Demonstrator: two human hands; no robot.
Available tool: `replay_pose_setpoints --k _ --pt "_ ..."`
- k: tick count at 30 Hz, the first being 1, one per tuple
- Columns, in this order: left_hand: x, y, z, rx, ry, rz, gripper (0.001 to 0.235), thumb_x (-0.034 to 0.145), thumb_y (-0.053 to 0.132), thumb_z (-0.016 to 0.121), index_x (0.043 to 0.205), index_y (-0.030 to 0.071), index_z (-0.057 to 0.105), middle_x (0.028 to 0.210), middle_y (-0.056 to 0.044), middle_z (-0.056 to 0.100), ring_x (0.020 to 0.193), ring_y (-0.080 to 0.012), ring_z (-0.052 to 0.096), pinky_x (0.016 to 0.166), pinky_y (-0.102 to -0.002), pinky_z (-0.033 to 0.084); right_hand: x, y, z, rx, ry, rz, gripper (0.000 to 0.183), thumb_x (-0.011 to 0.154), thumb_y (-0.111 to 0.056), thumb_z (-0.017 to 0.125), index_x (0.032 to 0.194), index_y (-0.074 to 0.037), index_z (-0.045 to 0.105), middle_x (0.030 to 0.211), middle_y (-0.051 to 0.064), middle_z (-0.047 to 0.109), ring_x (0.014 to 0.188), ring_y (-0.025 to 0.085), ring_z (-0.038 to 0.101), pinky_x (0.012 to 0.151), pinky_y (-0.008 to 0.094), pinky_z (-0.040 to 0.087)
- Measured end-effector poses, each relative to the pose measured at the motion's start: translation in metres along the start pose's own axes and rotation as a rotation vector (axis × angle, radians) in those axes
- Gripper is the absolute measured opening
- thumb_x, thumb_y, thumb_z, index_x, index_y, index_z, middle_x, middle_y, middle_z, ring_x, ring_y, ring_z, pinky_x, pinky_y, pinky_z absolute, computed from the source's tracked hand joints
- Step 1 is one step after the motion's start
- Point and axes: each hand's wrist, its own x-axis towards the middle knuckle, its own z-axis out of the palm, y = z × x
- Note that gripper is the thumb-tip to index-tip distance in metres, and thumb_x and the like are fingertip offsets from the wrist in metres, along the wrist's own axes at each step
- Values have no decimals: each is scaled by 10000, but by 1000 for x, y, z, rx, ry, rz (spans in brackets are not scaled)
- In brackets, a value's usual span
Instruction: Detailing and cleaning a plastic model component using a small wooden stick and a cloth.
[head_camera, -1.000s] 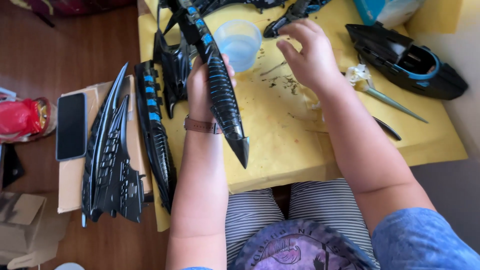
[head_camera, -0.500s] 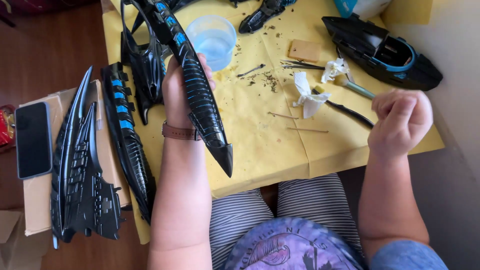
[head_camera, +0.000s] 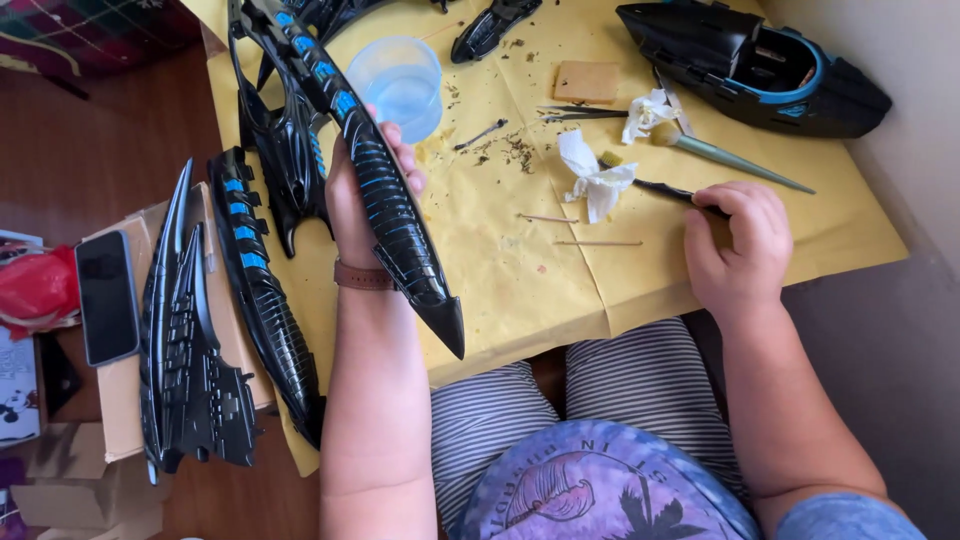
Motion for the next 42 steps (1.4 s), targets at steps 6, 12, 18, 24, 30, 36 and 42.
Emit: replay_pose_setpoints --k 6,12,18,24,30,36,42 --pt "-6 -10 -7 -45 62 -28 233 1060 261 527 1213 128 642 1007 -97 633 790 -214 628 611 -329 536 10 -23 3 3 -181 -161 65 977 15 782 1004 -9 727 987 135 677 905 343 609 884 469 481" --pt "-1 -24 -12 -124 135 -31 274 1074 308 484 1195 112 632 956 -110 693 704 -215 661 561 -335 559 13 -39 25 -24 -324 -145 62 964 -63 835 971 -51 775 991 91 684 886 326 578 819 465 493" --pt "-7 -24 14 39 196 22 145 1003 112 507 1083 35 601 893 -151 689 637 -229 670 507 -321 567 -5 -27 34 -137 -401 -32 28 992 -48 719 1004 -29 703 1008 115 675 983 367 612 918 474 483" --pt "-11 -20 26 -47 183 -31 124 973 52 520 1077 49 586 925 -152 659 681 -226 659 533 -314 547 -5 -52 41 688 -211 396 133 1059 76 568 1189 95 586 965 222 645 887 269 664 863 350 546" --pt "-10 -23 16 -72 58 -33 178 1003 46 444 1068 18 608 977 -166 642 712 -234 641 550 -317 525 42 -69 81 1309 -159 210 709 873 -52 749 1512 -39 442 1439 280 596 1453 416 596 1091 365 579" --pt "-12 -26 5 -193 -16 -135 218 1040 62 475 1204 81 617 1097 -148 597 841 -215 642 645 -302 518 100 -130 117 1138 100 96 75 1126 -43 519 1175 13 530 937 266 629 887 343 688 829 397 588" --pt "-23 -23 29 -74 -50 -51 257 1035 120 504 1268 63 596 1020 -123 619 817 -191 603 654 -298 501 95 -158 139 1121 162 52 96 1126 -98 486 1140 -8 455 1050 234 550 918 375 648 819 455 634"
